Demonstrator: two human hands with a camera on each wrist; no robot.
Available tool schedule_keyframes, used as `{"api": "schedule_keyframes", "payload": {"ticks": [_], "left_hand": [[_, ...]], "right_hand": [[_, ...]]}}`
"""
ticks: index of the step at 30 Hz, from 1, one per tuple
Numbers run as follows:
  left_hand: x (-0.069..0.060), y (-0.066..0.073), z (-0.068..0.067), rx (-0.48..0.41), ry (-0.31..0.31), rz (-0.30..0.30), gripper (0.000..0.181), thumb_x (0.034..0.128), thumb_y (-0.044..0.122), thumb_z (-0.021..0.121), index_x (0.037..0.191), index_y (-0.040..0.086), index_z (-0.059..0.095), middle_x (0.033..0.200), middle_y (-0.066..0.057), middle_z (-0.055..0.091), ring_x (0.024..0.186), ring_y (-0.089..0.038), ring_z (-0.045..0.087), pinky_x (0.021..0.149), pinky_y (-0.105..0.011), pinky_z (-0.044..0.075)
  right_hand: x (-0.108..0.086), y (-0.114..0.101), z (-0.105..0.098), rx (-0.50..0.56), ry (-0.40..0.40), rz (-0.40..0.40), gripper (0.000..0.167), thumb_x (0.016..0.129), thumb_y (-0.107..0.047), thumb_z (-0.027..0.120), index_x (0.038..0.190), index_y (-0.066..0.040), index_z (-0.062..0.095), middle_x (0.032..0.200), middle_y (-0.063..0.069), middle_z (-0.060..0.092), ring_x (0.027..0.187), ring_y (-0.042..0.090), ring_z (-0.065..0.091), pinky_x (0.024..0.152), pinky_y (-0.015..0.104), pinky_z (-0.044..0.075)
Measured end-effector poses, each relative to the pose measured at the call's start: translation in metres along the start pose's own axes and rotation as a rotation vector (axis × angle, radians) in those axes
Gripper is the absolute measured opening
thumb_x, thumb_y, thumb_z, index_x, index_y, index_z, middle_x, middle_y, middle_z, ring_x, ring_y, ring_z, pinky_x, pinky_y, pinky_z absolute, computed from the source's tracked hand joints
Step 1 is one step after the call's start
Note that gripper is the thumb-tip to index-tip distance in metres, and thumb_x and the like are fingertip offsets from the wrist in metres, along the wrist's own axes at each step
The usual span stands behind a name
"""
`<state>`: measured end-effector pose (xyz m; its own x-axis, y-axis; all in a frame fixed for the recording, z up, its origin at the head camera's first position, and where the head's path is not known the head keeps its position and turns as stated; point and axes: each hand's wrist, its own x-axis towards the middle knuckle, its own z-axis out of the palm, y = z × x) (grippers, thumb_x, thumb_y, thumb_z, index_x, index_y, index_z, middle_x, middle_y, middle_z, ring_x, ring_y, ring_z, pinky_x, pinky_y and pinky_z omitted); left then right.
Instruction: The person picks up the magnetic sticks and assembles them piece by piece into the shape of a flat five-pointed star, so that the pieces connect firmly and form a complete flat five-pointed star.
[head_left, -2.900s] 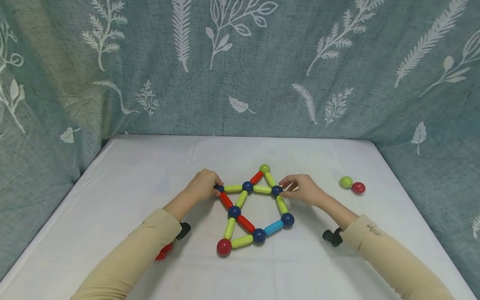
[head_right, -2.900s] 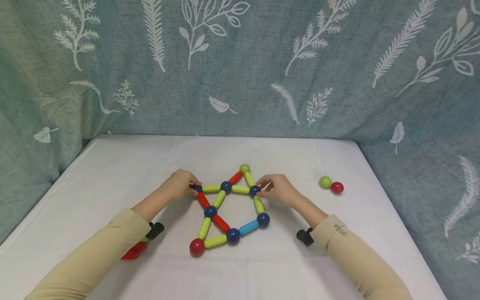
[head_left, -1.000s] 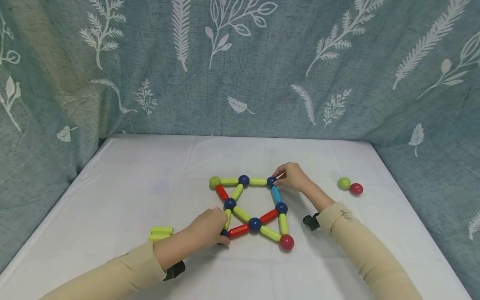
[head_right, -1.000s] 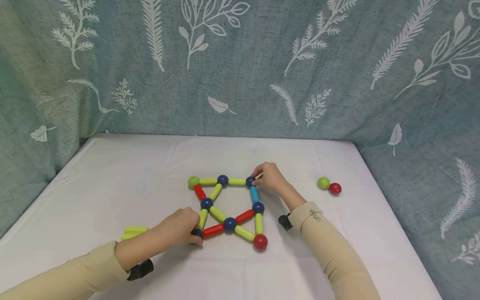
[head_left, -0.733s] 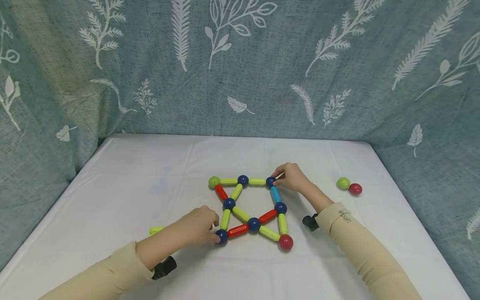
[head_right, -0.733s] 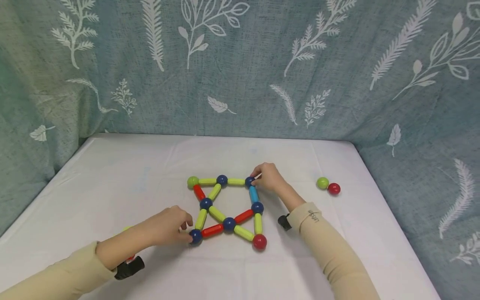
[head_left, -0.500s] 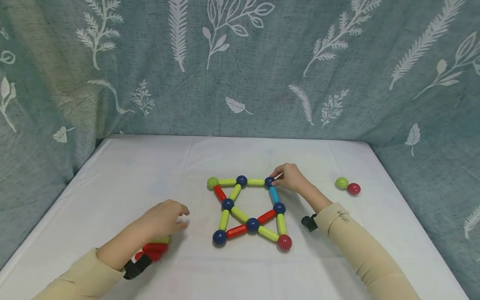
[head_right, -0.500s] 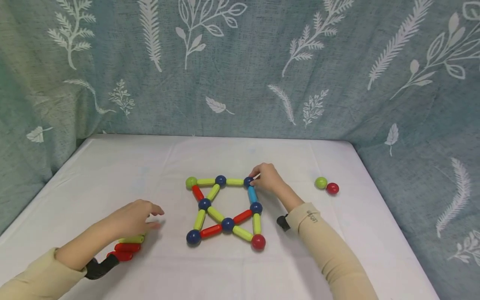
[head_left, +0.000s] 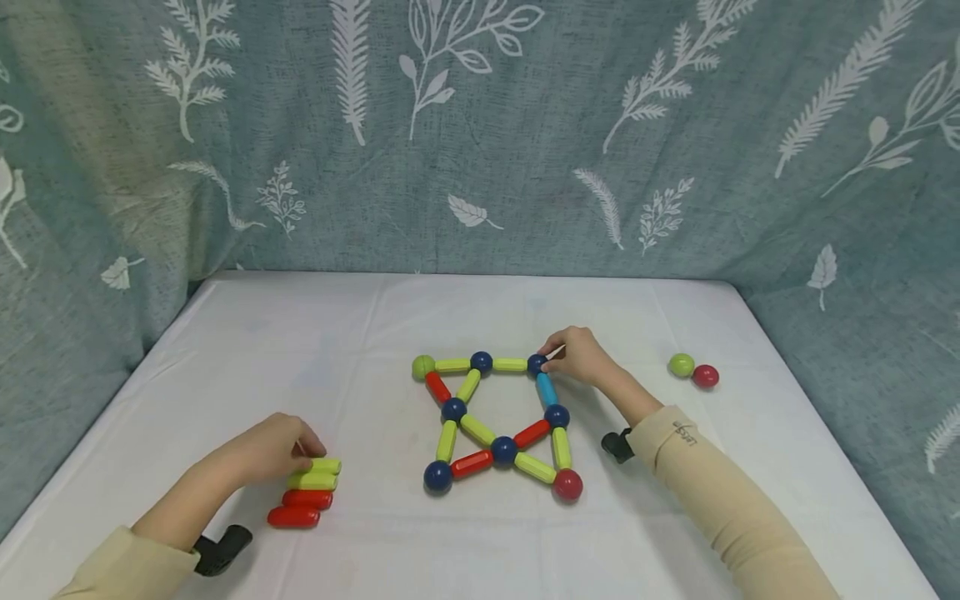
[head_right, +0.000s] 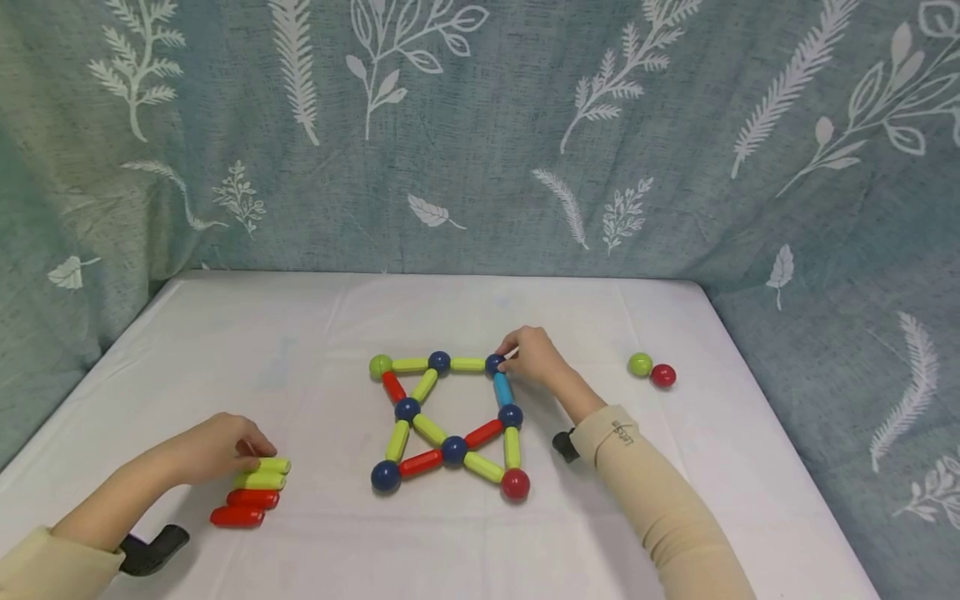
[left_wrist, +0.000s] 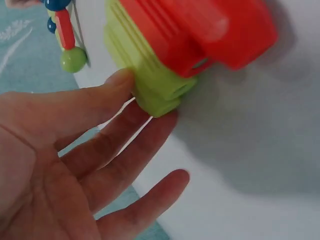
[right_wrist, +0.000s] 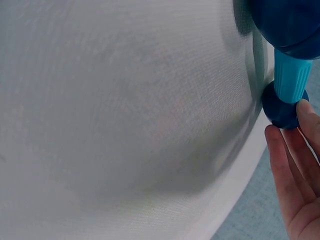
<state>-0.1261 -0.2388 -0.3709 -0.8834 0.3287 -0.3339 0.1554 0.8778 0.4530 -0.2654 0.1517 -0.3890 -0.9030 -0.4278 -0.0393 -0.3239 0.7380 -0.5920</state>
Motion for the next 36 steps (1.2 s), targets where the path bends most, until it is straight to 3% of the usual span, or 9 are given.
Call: {"api": "schedule_keyframes", "payload": {"ticks": [5, 10, 15, 21, 23, 28, 36], "left_hand": [[0.0, 0.002, 0.001, 0.008, -0.021, 0.001, 0.015, 0.0759, -0.01, 0.063, 0.088, -0.004, 0.069, 0.082, -0.007, 0.063, 0.073, -0.019, 0.054, 0.066, -0.033, 0.052], [0.002, 0.007, 0.0, 0.047, 0.005, 0.03, 0.014, 0.0754, -0.011, 0.063, 0.08, 0.0, 0.069, 0.077, -0.004, 0.061, 0.07, -0.018, 0.053, 0.065, -0.034, 0.051], [0.016, 0.02, -0.011, 0.075, 0.038, 0.081, 0.014, 0.0765, -0.01, 0.063, 0.086, -0.001, 0.069, 0.085, -0.008, 0.064, 0.078, -0.022, 0.057, 0.07, -0.038, 0.051], [0.055, 0.04, -0.026, 0.081, 0.072, 0.175, 0.013, 0.0808, -0.006, 0.062, 0.092, -0.004, 0.068, 0.089, -0.011, 0.065, 0.078, -0.02, 0.059, 0.068, -0.033, 0.05], [0.071, 0.048, -0.028, 0.078, 0.091, 0.169, 0.014, 0.0835, -0.002, 0.061, 0.095, -0.005, 0.068, 0.09, -0.012, 0.065, 0.078, -0.019, 0.059, 0.068, -0.032, 0.05], [0.112, 0.074, -0.029, 0.003, 0.144, 0.091, 0.021, 0.0883, 0.006, 0.059, 0.105, -0.005, 0.065, 0.095, -0.015, 0.065, 0.082, -0.021, 0.059, 0.07, -0.031, 0.05], [0.175, 0.113, -0.016, -0.173, 0.181, 0.007, 0.024, 0.0892, 0.01, 0.059, 0.109, -0.003, 0.064, 0.104, -0.014, 0.063, 0.096, -0.024, 0.058, 0.082, -0.031, 0.048]], "right_hand": [[0.0, 0.0, 0.001, 0.001, 0.002, 0.001, 0.02, 0.078, -0.003, 0.07, 0.097, 0.002, 0.069, 0.095, 0.012, 0.066, 0.083, 0.022, 0.063, 0.073, 0.03, 0.052], [0.0, 0.0, 0.001, -0.003, 0.004, 0.005, 0.02, 0.079, -0.004, 0.07, 0.098, 0.002, 0.069, 0.095, 0.012, 0.066, 0.082, 0.021, 0.063, 0.072, 0.03, 0.052], [0.0, 0.0, 0.001, -0.006, 0.006, 0.008, 0.02, 0.079, -0.004, 0.07, 0.098, 0.002, 0.069, 0.095, 0.012, 0.066, 0.082, 0.021, 0.063, 0.073, 0.03, 0.052], [0.0, 0.0, 0.003, -0.005, 0.007, 0.018, 0.02, 0.079, -0.004, 0.07, 0.098, 0.001, 0.068, 0.095, 0.012, 0.066, 0.083, 0.021, 0.063, 0.073, 0.03, 0.052], [0.0, 0.001, 0.003, -0.008, 0.008, 0.014, 0.02, 0.079, -0.004, 0.07, 0.098, 0.002, 0.068, 0.095, 0.012, 0.066, 0.082, 0.021, 0.063, 0.073, 0.03, 0.052], [0.0, 0.0, 0.003, -0.007, 0.012, 0.012, 0.02, 0.079, -0.004, 0.07, 0.098, 0.002, 0.069, 0.095, 0.012, 0.066, 0.081, 0.021, 0.063, 0.072, 0.029, 0.052], [0.0, 0.0, 0.003, -0.01, 0.022, 0.02, 0.02, 0.079, -0.005, 0.07, 0.099, 0.001, 0.069, 0.096, 0.012, 0.067, 0.081, 0.021, 0.063, 0.072, 0.03, 0.052]]}}
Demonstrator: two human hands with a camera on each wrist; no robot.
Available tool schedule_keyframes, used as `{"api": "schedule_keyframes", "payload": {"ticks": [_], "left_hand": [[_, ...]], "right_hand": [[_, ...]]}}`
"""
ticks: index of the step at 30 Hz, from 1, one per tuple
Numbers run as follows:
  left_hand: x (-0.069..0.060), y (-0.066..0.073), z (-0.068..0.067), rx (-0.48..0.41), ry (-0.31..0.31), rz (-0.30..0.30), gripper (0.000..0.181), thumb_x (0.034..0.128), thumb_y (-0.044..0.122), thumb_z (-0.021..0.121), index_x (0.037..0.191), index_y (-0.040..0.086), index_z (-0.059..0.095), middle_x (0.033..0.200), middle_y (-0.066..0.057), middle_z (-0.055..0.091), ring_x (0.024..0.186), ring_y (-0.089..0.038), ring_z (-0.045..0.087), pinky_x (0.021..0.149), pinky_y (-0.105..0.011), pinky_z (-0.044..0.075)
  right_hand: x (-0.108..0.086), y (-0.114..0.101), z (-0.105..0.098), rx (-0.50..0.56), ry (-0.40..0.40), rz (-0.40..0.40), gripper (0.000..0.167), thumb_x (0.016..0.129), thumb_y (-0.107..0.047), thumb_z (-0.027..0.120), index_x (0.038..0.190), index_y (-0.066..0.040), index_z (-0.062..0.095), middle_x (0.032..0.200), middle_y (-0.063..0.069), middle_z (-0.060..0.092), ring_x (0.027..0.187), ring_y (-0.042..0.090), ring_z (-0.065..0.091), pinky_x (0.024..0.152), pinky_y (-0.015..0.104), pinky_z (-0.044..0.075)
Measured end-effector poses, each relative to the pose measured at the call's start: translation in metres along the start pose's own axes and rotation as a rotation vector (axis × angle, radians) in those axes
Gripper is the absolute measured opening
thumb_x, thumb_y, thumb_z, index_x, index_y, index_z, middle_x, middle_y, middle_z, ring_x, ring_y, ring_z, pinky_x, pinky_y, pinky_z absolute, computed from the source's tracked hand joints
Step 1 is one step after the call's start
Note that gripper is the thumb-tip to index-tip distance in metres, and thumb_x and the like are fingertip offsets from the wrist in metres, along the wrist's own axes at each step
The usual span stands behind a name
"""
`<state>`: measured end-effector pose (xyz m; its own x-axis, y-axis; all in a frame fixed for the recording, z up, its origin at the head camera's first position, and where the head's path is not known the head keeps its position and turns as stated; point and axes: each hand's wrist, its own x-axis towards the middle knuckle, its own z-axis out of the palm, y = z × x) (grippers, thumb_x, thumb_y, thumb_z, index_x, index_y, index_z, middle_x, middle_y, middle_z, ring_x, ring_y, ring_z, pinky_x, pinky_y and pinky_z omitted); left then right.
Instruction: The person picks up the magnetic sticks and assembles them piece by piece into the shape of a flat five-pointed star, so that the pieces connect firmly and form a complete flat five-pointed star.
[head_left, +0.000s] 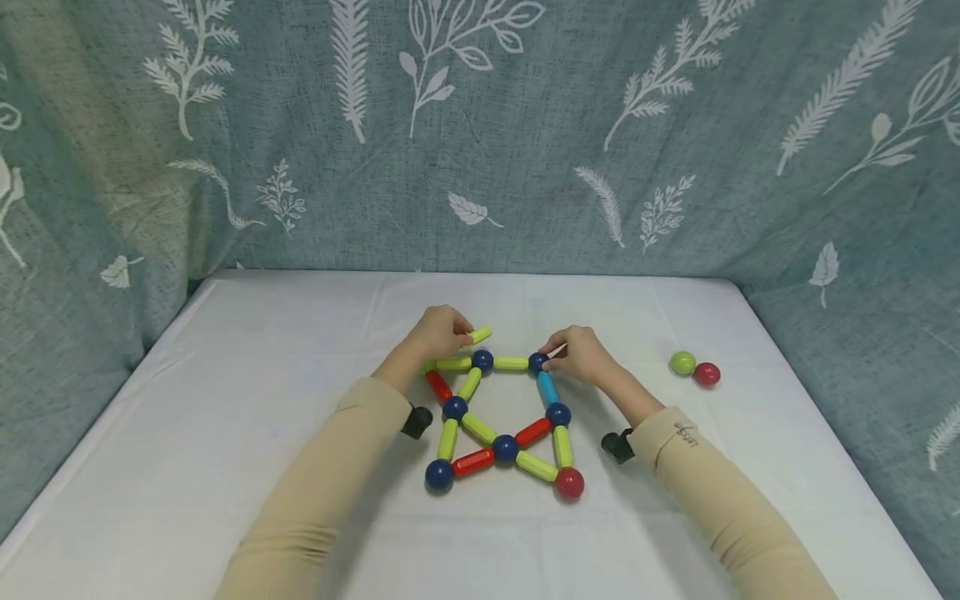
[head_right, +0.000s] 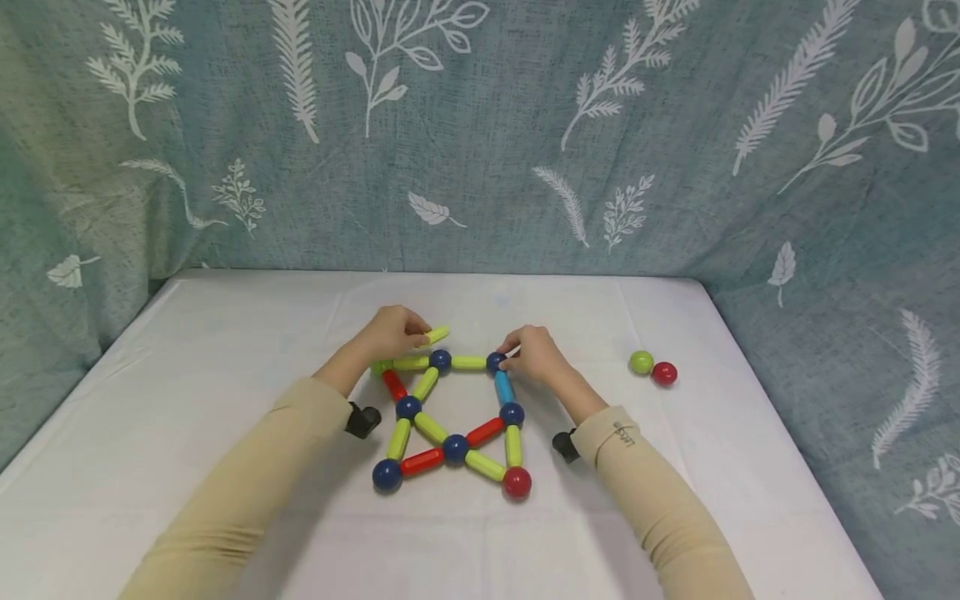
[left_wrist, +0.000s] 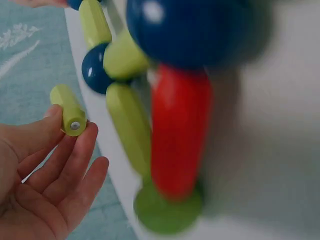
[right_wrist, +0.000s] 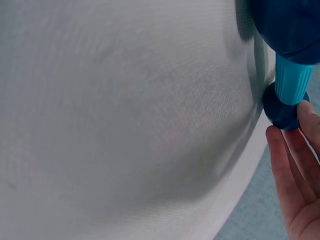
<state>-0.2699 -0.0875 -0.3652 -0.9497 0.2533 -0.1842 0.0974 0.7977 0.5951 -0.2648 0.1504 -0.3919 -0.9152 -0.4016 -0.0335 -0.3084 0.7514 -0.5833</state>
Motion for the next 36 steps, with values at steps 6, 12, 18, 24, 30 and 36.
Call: {"api": "schedule_keyframes", "payload": {"ticks": [6, 12, 18, 24, 30, 36], "left_hand": [[0.016, 0.02, 0.019, -0.066, 0.032, -0.095, 0.026, 0.0891, 0.012, 0.06, 0.111, -0.002, 0.063, 0.106, -0.014, 0.062, 0.095, -0.024, 0.058, 0.079, -0.031, 0.048], [0.036, 0.019, 0.041, -0.01, 0.071, -0.191, 0.029, 0.0852, 0.02, 0.066, 0.11, 0.006, 0.066, 0.115, -0.01, 0.06, 0.105, -0.026, 0.055, 0.083, -0.032, 0.047], [0.053, 0.015, 0.051, 0.041, 0.073, -0.237, 0.028, 0.0838, 0.02, 0.067, 0.107, 0.004, 0.067, 0.109, -0.01, 0.062, 0.105, -0.026, 0.055, 0.082, -0.031, 0.048], [0.026, 0.032, 0.042, -0.005, 0.082, -0.261, 0.029, 0.088, 0.017, 0.061, 0.111, 0.0, 0.064, 0.113, -0.012, 0.061, 0.104, -0.026, 0.056, 0.083, -0.032, 0.048], [0.019, 0.029, 0.039, -0.005, 0.067, -0.194, 0.03, 0.0891, 0.015, 0.059, 0.114, -0.001, 0.062, 0.114, -0.014, 0.06, 0.101, -0.025, 0.058, 0.082, -0.032, 0.049], [0.012, 0.018, 0.031, 0.063, -0.018, -0.046, 0.031, 0.0908, 0.015, 0.057, 0.118, 0.0, 0.06, 0.112, -0.013, 0.062, 0.101, -0.024, 0.058, 0.084, -0.032, 0.048]], "right_hand": [[0.0, 0.001, -0.001, 0.003, -0.005, -0.024, 0.019, 0.079, -0.004, 0.07, 0.097, 0.002, 0.069, 0.095, 0.013, 0.067, 0.081, 0.021, 0.064, 0.071, 0.029, 0.052], [0.0, 0.001, -0.004, -0.01, -0.009, -0.019, 0.019, 0.079, -0.004, 0.07, 0.097, 0.001, 0.069, 0.094, 0.012, 0.067, 0.08, 0.021, 0.064, 0.071, 0.029, 0.052], [0.002, 0.003, -0.004, 0.0, -0.011, 0.004, 0.019, 0.079, -0.005, 0.07, 0.097, 0.001, 0.069, 0.095, 0.012, 0.067, 0.082, 0.021, 0.064, 0.073, 0.03, 0.052], [0.009, 0.015, 0.001, 0.026, -0.008, -0.035, 0.017, 0.078, -0.008, 0.072, 0.094, -0.002, 0.07, 0.091, 0.009, 0.068, 0.077, 0.017, 0.063, 0.069, 0.028, 0.052], [0.005, 0.007, -0.001, 0.024, -0.016, 0.004, 0.018, 0.079, -0.005, 0.07, 0.096, 0.001, 0.069, 0.094, 0.012, 0.067, 0.081, 0.02, 0.064, 0.072, 0.029, 0.052], [0.001, 0.002, -0.001, 0.005, -0.006, 0.012, 0.02, 0.08, -0.005, 0.069, 0.098, 0.001, 0.069, 0.096, 0.013, 0.067, 0.083, 0.021, 0.063, 0.072, 0.028, 0.052]]}}
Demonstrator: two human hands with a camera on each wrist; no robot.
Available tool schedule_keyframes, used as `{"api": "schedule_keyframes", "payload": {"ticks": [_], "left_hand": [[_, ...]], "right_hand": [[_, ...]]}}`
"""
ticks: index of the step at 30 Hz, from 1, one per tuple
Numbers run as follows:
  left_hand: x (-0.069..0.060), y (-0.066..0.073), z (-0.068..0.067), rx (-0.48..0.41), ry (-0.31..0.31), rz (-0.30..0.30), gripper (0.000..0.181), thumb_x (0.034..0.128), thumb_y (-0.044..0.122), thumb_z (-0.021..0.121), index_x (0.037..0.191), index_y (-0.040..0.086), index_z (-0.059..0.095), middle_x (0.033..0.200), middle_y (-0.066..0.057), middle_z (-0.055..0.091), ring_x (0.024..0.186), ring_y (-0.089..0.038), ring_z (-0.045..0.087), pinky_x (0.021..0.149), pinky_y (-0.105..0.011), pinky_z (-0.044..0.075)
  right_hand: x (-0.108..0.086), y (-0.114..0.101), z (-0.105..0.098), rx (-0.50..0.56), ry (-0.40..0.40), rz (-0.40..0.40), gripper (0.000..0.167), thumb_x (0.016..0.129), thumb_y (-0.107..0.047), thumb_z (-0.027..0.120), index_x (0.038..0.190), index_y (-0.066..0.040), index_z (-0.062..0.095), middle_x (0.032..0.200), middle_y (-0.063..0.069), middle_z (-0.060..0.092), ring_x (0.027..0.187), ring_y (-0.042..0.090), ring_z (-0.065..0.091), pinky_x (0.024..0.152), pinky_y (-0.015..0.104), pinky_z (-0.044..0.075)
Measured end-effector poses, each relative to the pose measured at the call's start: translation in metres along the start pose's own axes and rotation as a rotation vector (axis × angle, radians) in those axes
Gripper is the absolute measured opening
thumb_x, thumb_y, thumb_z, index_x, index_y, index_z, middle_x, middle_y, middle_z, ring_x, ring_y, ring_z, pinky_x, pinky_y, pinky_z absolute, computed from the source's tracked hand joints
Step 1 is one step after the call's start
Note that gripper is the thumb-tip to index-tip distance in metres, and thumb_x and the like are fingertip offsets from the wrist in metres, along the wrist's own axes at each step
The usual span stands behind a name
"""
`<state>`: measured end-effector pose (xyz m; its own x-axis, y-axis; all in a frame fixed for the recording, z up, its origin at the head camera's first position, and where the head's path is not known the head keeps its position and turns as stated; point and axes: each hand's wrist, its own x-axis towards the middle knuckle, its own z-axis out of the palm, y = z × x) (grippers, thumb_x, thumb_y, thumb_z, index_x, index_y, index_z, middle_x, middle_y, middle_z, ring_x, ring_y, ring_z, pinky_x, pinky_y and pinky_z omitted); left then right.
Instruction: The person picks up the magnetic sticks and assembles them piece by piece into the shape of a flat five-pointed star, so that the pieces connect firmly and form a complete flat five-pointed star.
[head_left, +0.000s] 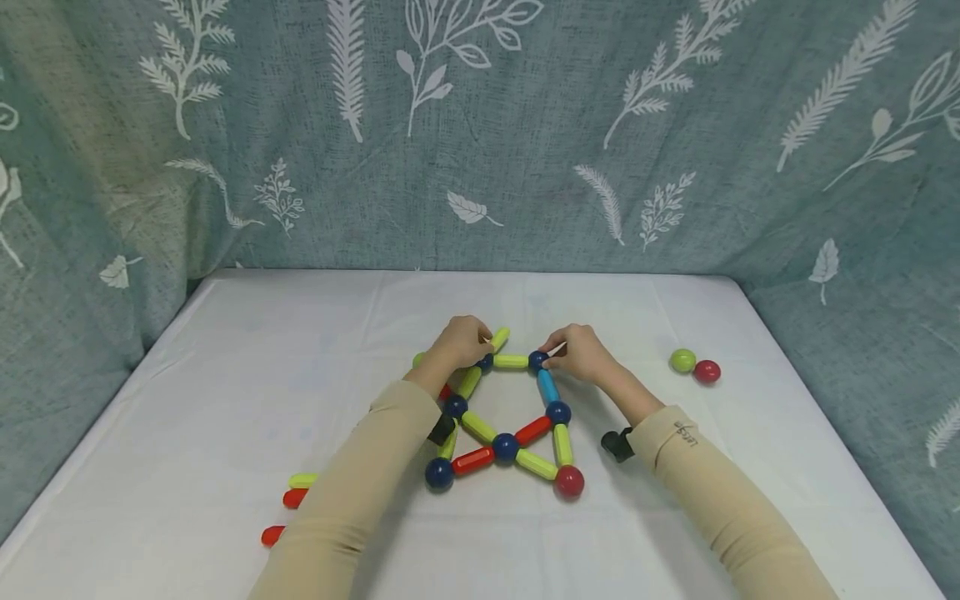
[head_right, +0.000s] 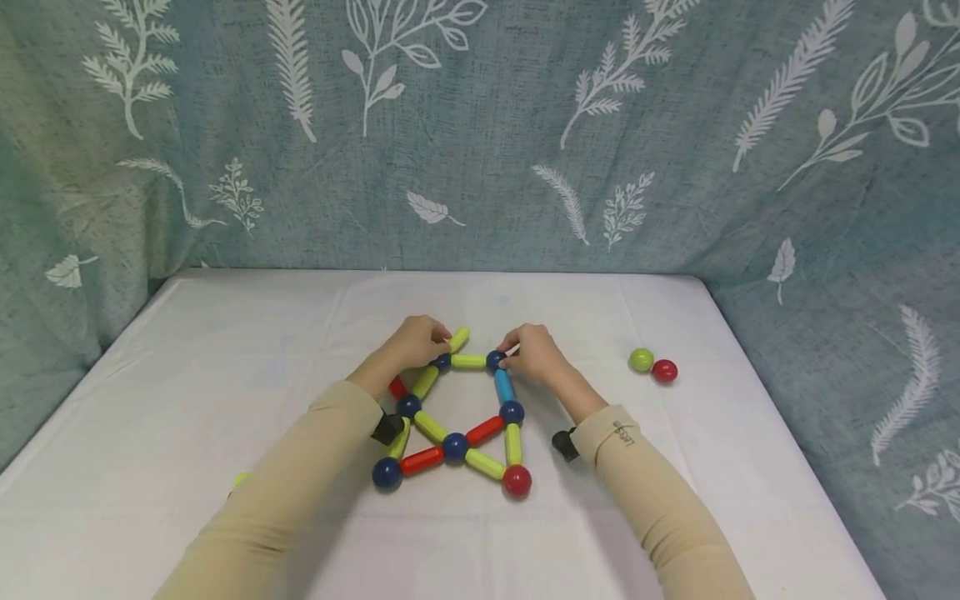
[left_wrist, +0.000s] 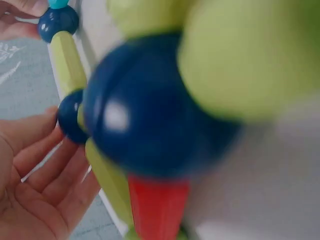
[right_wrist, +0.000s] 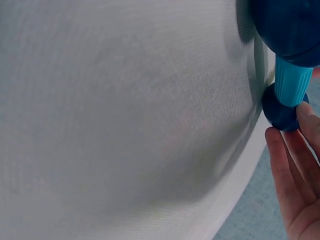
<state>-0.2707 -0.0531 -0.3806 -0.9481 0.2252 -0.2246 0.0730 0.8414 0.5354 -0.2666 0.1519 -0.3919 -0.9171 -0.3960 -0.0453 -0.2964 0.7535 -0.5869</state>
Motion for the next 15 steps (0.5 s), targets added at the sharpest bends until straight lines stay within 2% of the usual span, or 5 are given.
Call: {"api": "schedule_keyframes", "payload": {"ticks": [4, 6, 11, 15], "left_hand": [[-0.011, -0.013, -0.012, 0.029, -0.031, 0.076, 0.03, 0.0898, 0.011, 0.058, 0.117, -0.002, 0.06, 0.112, -0.014, 0.062, 0.106, -0.026, 0.056, 0.089, -0.033, 0.045], [-0.016, -0.021, -0.018, 0.052, -0.02, 0.096, 0.029, 0.0883, 0.009, 0.058, 0.115, -0.003, 0.061, 0.111, -0.014, 0.062, 0.105, -0.026, 0.057, 0.089, -0.033, 0.045], [-0.029, -0.041, -0.032, 0.101, -0.01, 0.075, 0.029, 0.0854, 0.006, 0.061, 0.113, -0.003, 0.062, 0.11, -0.015, 0.062, 0.102, -0.027, 0.056, 0.087, -0.035, 0.047], [-0.035, -0.054, -0.037, 0.088, -0.024, 0.053, 0.025, 0.0844, 0.006, 0.063, 0.108, -0.004, 0.065, 0.105, -0.015, 0.064, 0.097, -0.027, 0.058, 0.083, -0.035, 0.049]], "right_hand": [[0.0, -0.001, 0.0, 0.003, -0.002, -0.005, 0.02, 0.08, -0.006, 0.069, 0.099, 0.001, 0.069, 0.097, 0.013, 0.067, 0.083, 0.021, 0.063, 0.072, 0.029, 0.052], [0.0, -0.001, -0.001, 0.006, -0.001, -0.002, 0.02, 0.08, -0.006, 0.07, 0.099, 0.001, 0.069, 0.097, 0.013, 0.066, 0.083, 0.021, 0.063, 0.072, 0.029, 0.052], [0.0, 0.0, 0.0, 0.014, 0.0, 0.002, 0.02, 0.08, -0.006, 0.07, 0.099, 0.001, 0.069, 0.097, 0.013, 0.066, 0.083, 0.021, 0.063, 0.072, 0.029, 0.052], [-0.001, 0.001, 0.002, 0.023, 0.003, 0.005, 0.02, 0.08, -0.005, 0.069, 0.099, 0.001, 0.069, 0.098, 0.013, 0.066, 0.084, 0.022, 0.063, 0.072, 0.029, 0.052]]}}
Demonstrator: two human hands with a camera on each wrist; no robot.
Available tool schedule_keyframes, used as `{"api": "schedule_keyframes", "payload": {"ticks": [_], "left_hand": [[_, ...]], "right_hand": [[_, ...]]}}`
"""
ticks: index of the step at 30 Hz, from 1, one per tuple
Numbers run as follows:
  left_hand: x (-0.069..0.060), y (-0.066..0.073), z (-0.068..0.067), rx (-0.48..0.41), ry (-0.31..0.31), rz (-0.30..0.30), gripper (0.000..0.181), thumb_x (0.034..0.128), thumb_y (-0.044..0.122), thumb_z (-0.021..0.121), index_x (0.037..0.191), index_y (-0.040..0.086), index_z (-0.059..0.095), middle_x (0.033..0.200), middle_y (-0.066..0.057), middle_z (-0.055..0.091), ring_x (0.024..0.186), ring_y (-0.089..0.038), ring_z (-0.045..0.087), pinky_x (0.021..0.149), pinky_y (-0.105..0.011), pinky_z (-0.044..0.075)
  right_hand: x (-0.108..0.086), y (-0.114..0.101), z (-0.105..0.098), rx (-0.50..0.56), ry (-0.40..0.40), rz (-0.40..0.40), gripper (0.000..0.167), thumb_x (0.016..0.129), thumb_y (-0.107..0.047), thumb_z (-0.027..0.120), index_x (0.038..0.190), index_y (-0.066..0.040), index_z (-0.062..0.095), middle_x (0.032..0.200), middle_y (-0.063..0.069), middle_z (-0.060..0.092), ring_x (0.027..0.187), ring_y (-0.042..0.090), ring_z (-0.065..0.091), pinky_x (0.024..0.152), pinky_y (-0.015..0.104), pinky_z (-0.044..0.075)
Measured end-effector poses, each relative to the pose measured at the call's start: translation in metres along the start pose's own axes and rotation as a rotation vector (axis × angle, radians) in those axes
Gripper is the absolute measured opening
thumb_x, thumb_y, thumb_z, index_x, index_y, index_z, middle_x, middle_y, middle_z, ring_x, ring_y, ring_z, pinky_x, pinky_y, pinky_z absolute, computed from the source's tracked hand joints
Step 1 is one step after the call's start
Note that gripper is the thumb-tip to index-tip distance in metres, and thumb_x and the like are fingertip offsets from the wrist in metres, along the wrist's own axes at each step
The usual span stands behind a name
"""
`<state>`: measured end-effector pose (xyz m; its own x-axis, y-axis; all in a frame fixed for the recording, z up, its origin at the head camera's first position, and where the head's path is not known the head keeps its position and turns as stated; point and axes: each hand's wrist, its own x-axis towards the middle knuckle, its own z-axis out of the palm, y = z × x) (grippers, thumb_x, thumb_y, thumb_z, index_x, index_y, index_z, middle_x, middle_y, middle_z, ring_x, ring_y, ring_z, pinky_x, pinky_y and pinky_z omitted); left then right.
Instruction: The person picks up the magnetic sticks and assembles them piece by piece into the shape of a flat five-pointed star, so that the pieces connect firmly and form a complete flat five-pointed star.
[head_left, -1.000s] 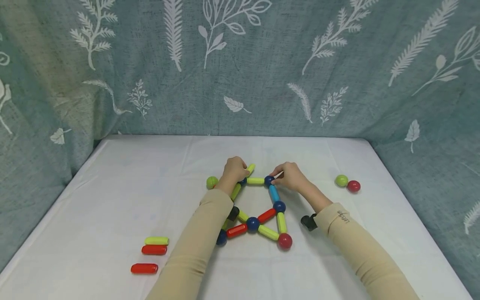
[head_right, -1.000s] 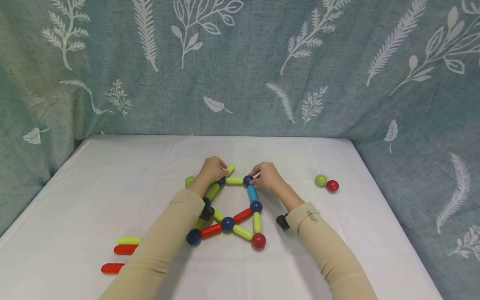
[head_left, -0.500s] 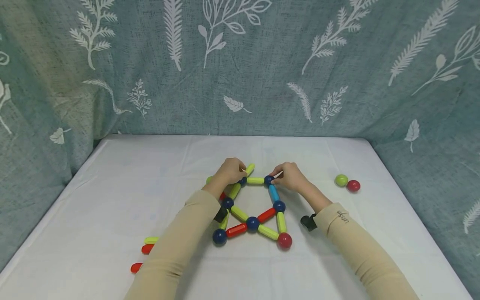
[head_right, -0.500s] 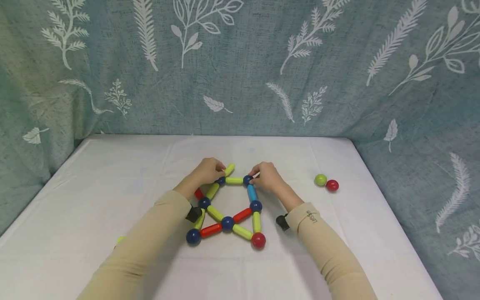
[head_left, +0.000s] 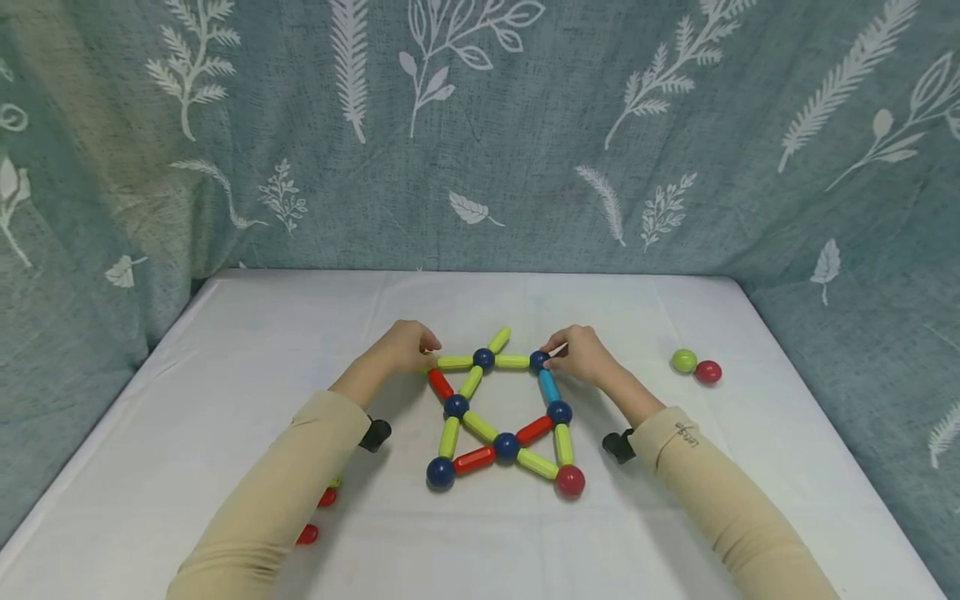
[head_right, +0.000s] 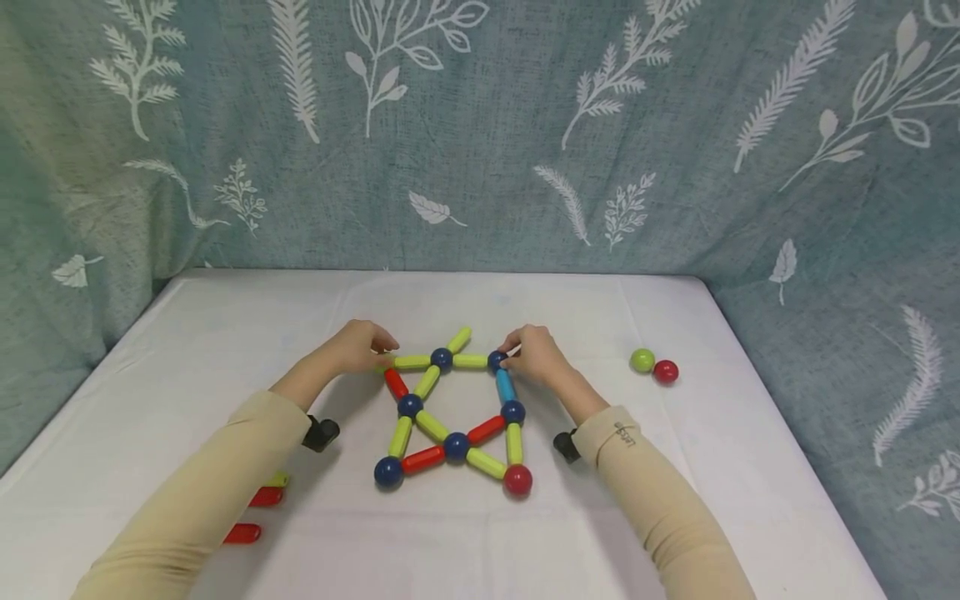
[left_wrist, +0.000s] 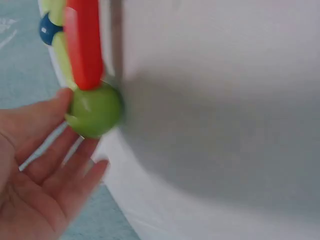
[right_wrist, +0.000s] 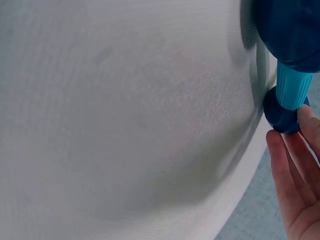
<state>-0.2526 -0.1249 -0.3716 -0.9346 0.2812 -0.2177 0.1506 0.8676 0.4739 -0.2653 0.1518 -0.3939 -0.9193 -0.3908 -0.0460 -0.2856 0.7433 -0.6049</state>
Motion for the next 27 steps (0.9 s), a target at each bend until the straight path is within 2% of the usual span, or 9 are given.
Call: {"api": "schedule_keyframes", "payload": {"ticks": [4, 10, 16, 19, 27], "left_hand": [[-0.002, -0.008, 0.001, -0.037, 0.006, 0.01, 0.02, 0.0841, 0.007, 0.065, 0.101, -0.003, 0.068, 0.099, -0.014, 0.066, 0.091, -0.025, 0.059, 0.08, -0.033, 0.049], [-0.005, -0.013, 0.001, -0.092, 0.03, -0.009, 0.02, 0.0837, 0.009, 0.066, 0.101, -0.002, 0.069, 0.099, -0.013, 0.067, 0.094, -0.026, 0.058, 0.081, -0.035, 0.048], [-0.004, -0.011, 0.002, -0.106, 0.034, 0.004, 0.021, 0.0838, 0.008, 0.066, 0.101, -0.003, 0.068, 0.099, -0.013, 0.067, 0.093, -0.026, 0.059, 0.079, -0.034, 0.049], [-0.004, -0.01, 0.002, -0.101, 0.038, 0.002, 0.02, 0.0839, 0.008, 0.066, 0.101, -0.003, 0.068, 0.099, -0.013, 0.067, 0.093, -0.026, 0.059, 0.08, -0.034, 0.049], [-0.008, -0.011, 0.001, -0.111, 0.047, -0.009, 0.02, 0.0835, 0.007, 0.066, 0.1, -0.003, 0.069, 0.098, -0.013, 0.067, 0.092, -0.026, 0.059, 0.08, -0.034, 0.049]], "right_hand": [[-0.002, -0.001, 0.001, 0.01, 0.005, 0.017, 0.02, 0.08, -0.004, 0.069, 0.1, 0.002, 0.068, 0.099, 0.014, 0.066, 0.086, 0.022, 0.063, 0.073, 0.031, 0.052], [-0.003, 0.0, 0.003, 0.031, 0.004, 0.035, 0.021, 0.082, -0.004, 0.067, 0.102, 0.001, 0.068, 0.102, 0.014, 0.065, 0.088, 0.023, 0.063, 0.073, 0.031, 0.052], [-0.013, 0.001, 0.0, 0.013, 0.023, -0.051, 0.021, 0.082, -0.006, 0.067, 0.102, 0.001, 0.067, 0.103, 0.015, 0.065, 0.087, 0.024, 0.064, 0.073, 0.031, 0.052], [-0.027, 0.001, 0.001, -0.001, 0.035, -0.104, 0.022, 0.081, -0.007, 0.068, 0.102, 0.001, 0.067, 0.102, 0.014, 0.065, 0.085, 0.022, 0.064, 0.071, 0.03, 0.053], [-0.088, -0.007, 0.005, 0.045, 0.022, -0.144, 0.021, 0.076, -0.01, 0.074, 0.095, -0.002, 0.069, 0.092, 0.006, 0.067, 0.079, 0.016, 0.062, 0.068, 0.025, 0.053]]}}
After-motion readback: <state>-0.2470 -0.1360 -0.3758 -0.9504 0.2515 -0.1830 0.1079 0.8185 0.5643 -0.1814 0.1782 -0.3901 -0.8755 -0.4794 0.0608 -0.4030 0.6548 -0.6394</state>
